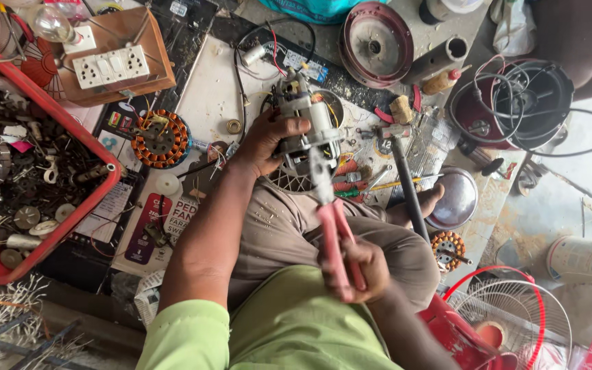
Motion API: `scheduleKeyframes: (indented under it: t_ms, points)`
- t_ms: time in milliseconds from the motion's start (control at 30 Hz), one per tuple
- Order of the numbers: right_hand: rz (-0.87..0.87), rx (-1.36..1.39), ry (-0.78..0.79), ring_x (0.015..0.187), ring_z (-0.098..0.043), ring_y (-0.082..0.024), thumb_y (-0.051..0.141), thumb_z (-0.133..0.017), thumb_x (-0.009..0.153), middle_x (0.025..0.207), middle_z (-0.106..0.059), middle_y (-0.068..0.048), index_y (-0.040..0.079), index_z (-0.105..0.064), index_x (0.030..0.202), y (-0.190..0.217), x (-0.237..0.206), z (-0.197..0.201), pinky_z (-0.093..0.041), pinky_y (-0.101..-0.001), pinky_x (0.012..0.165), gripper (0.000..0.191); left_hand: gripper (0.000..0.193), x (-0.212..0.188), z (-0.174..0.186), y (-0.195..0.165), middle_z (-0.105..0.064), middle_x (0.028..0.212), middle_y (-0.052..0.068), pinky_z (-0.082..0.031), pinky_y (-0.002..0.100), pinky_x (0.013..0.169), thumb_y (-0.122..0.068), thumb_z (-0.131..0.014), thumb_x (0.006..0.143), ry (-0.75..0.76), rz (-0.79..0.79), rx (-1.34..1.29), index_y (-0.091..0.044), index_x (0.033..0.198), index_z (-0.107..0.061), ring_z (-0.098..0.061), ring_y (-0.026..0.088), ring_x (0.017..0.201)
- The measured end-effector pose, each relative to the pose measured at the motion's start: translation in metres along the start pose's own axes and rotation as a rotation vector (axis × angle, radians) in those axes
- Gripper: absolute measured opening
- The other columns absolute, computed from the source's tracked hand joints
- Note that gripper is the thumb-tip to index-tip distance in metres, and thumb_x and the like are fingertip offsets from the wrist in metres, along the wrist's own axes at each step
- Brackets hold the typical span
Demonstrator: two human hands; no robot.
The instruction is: The person uses pliers and a hammer to adjust and disassemble a small electric motor. They repeatedly tap the motor housing with the hammer and use pliers to grip and manipulate internal components.
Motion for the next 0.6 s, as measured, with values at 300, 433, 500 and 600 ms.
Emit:
scheduleKeyframes:
  t_ms: [300, 433, 500, 600]
  points:
    - [0.067, -0.987, -0.769, 0.081, -0.070, -0.022, 0.023, -0.073, 0.090, 0.100, -0.075, -0.017, -0.008, -0.068, 0.119, 0.055, -0.063, 0.016, -0.058, -0.0348, 0.069, 0.043, 0.060, -0.003, -0.002, 0.001, -0.072, 0.107, 0.009, -0.062, 0.042, 0.083, -0.019, -0.087, 0.071, -0.044, 0.002, 0.014, -0.003, 0.124, -0.063, -0.072, 0.023, 0.093]
    - [0.183, -1.051, -0.772, 0.077, -0.070, -0.021, 0.025, -0.075, 0.088, 0.088, -0.073, -0.015, -0.008, -0.070, 0.111, 0.058, -0.096, 0.011, -0.057, -0.0318, 0.068, 0.040, 0.061, -0.007, -0.011, -0.001, -0.072, 0.107, 0.007, -0.062, 0.041, 0.082, -0.016, -0.087, 0.070, -0.014, -0.049, -0.006, -0.002, 0.125, -0.062, -0.071, 0.022, 0.094]
    - [0.331, -0.928, -0.739, 0.077, -0.070, -0.023, 0.022, -0.077, 0.085, 0.088, -0.072, -0.015, -0.008, -0.067, 0.110, 0.062, -0.101, 0.013, -0.058, -0.0347, 0.067, 0.041, 0.064, -0.010, -0.019, -0.005, -0.071, 0.106, 0.006, -0.060, 0.039, 0.081, -0.012, -0.087, 0.069, 0.012, -0.100, -0.010, -0.003, 0.127, -0.062, -0.070, 0.021, 0.093]
    - [0.494, -0.805, -0.716, 0.071, -0.067, -0.021, 0.028, -0.080, 0.083, 0.085, -0.066, -0.008, -0.004, -0.061, 0.111, 0.077, -0.093, 0.019, -0.060, -0.0382, 0.064, 0.046, 0.065, -0.017, -0.038, -0.012, -0.067, 0.104, 0.005, -0.056, 0.038, 0.078, -0.004, -0.090, 0.070, 0.133, -0.181, -0.001, -0.003, 0.127, -0.059, -0.067, 0.021, 0.091]
Point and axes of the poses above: each hand's wrist, its own x-axis towards the middle knuckle, its own z-axis out of the back of the hand, y = z × x, the point moved 7 cm from there along x, towards the middle knuckle
